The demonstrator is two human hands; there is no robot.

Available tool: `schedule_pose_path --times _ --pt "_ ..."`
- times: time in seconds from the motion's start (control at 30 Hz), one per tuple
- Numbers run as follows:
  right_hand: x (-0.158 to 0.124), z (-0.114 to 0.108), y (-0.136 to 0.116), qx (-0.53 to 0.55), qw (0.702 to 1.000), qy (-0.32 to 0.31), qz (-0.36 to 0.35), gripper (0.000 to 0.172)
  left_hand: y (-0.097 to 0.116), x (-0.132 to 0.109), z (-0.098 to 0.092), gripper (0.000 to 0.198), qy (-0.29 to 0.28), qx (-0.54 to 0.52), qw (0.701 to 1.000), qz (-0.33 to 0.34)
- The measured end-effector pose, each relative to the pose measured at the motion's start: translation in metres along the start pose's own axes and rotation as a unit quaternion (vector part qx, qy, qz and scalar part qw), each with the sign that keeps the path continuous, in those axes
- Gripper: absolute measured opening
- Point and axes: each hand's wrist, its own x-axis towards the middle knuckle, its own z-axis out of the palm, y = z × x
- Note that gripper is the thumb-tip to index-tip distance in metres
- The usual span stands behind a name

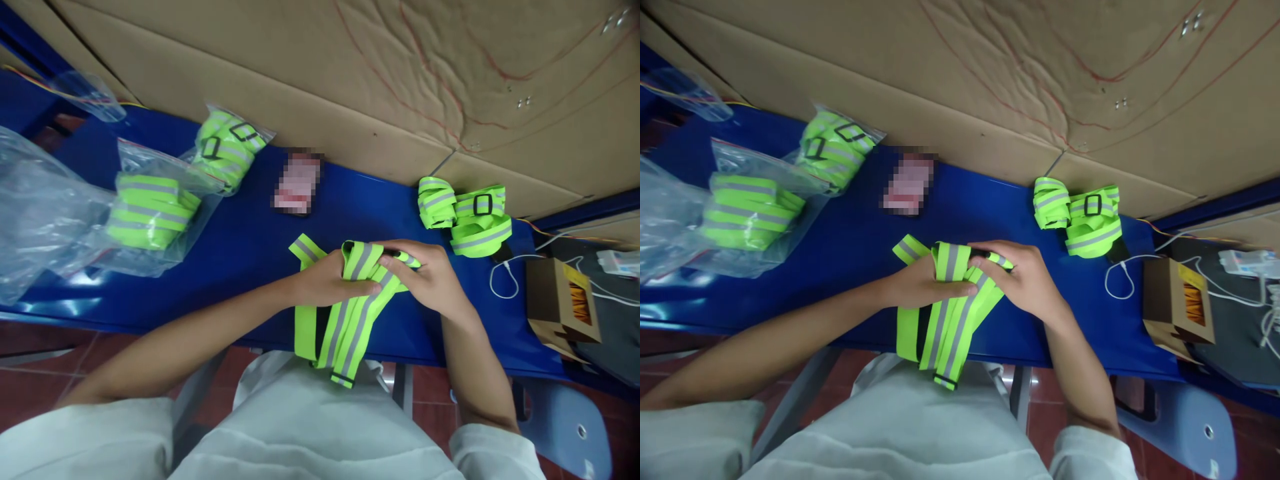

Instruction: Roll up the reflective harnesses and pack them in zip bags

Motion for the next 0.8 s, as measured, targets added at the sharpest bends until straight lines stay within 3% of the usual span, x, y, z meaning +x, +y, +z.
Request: schedule_pose_path --times 0.07,0.13,0.33,0.6,0.67,0.73,0.8 --pt "-0.001 0.002 -0.001 0.012 0.998 0.051 0.023 0.017 0.000 -0.002 0.004 0.038 -0.027 -0.028 0.999 -0.029" --pt "-0.002 0.002 -0.005 0.026 0.995 0.090 0.040 0.024 0.000 -0.004 0.010 0.035 -0.063 -0.066 0.995 -0.044" --pt "0.000 -0.008 -0.026 0.026 0.993 0.106 0.050 0.021 0.012 -0.013 0.024 0.030 -0.116 -0.192 0.973 -0.056" --pt "-0.004 -0.035 -0.059 0.063 0.993 0.073 0.067 0.021 0.032 -0.018 0.027 0.027 -0.061 -0.147 0.986 -0.040" --pt "-0.008 -0.040 -0.066 0.114 0.985 0.093 0.094 0.030 0.038 -0.024 0.035 0.028 -0.115 -0.208 0.970 -0.056" --pt "-0.012 -0.042 -0.069 0.155 0.975 0.116 0.113 0.039 0.045 -0.035 0.047 0.032 -0.193 -0.309 0.927 -0.085" --pt "-0.013 -0.041 -0.068 0.178 0.968 0.120 0.132 0.041 0.049 -0.046 0.059 0.036 -0.236 -0.393 0.882 -0.108"
